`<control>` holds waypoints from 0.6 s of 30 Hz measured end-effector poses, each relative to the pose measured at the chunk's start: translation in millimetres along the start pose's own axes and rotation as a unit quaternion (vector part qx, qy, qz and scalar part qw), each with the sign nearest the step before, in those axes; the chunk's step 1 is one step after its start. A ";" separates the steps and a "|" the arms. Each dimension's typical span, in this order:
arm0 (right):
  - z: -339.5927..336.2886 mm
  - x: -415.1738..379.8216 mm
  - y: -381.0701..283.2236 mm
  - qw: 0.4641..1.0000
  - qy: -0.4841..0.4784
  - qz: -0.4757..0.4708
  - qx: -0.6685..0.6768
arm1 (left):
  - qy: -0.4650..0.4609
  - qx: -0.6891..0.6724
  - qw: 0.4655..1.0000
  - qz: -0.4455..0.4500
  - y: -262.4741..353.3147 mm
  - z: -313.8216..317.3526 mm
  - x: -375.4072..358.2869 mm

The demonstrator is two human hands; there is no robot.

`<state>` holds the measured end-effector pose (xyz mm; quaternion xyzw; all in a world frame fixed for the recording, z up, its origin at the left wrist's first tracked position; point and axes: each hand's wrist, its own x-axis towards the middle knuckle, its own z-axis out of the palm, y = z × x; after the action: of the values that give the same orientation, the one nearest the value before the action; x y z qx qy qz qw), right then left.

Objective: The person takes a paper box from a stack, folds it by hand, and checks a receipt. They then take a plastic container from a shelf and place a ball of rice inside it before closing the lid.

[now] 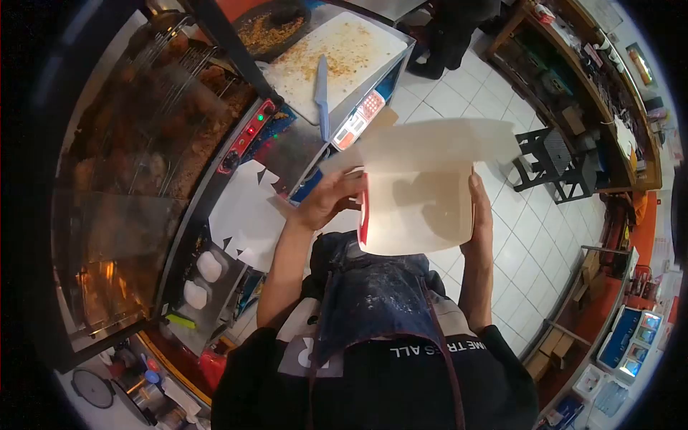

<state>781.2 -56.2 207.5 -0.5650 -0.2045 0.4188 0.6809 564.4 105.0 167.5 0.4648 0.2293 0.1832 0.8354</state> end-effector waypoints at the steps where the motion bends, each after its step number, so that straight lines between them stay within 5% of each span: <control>1: 8.0 -4.2 -11.9 0.994 0.041 -0.048 -0.084 | 0.011 -0.059 0.998 0.017 -4.0 -4.3 -3.0; 3: 15.9 -10.9 -20.5 0.978 0.087 -0.091 -0.164 | -0.009 -0.067 0.998 0.003 -6.7 -8.2 -9.7; 5: 19.9 -11.4 -22.8 0.877 0.198 -0.321 -0.297 | 0.095 -0.115 0.985 0.083 -10.6 -6.0 -16.9; 7: 33.2 -30.1 -33.6 0.868 0.031 -0.324 -0.376 | 0.119 -0.118 0.981 0.100 -13.2 -3.6 -19.4; 10: 68.5 -39.2 -41.1 0.857 0.033 -0.299 -0.417 | 0.170 -0.154 0.967 0.115 -18.4 -10.1 -15.3; 12: 73.5 -42.7 -44.8 0.784 0.040 -0.377 -0.491 | 0.195 -0.121 0.962 0.149 -17.9 -7.4 -13.5; 15: 86.2 -34.2 -31.7 0.829 -0.111 -0.353 -0.419 | 0.216 -0.079 0.956 0.180 -13.1 1.6 -18.6; 18: 94.4 -13.0 -5.2 0.826 -0.148 -0.313 -0.444 | 0.187 -0.101 0.955 0.207 -15.7 9.4 -14.8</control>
<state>704.7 -10.2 241.2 -0.6428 -0.6329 0.1257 0.4129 558.9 82.9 161.5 0.3727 0.2602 0.4580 0.7640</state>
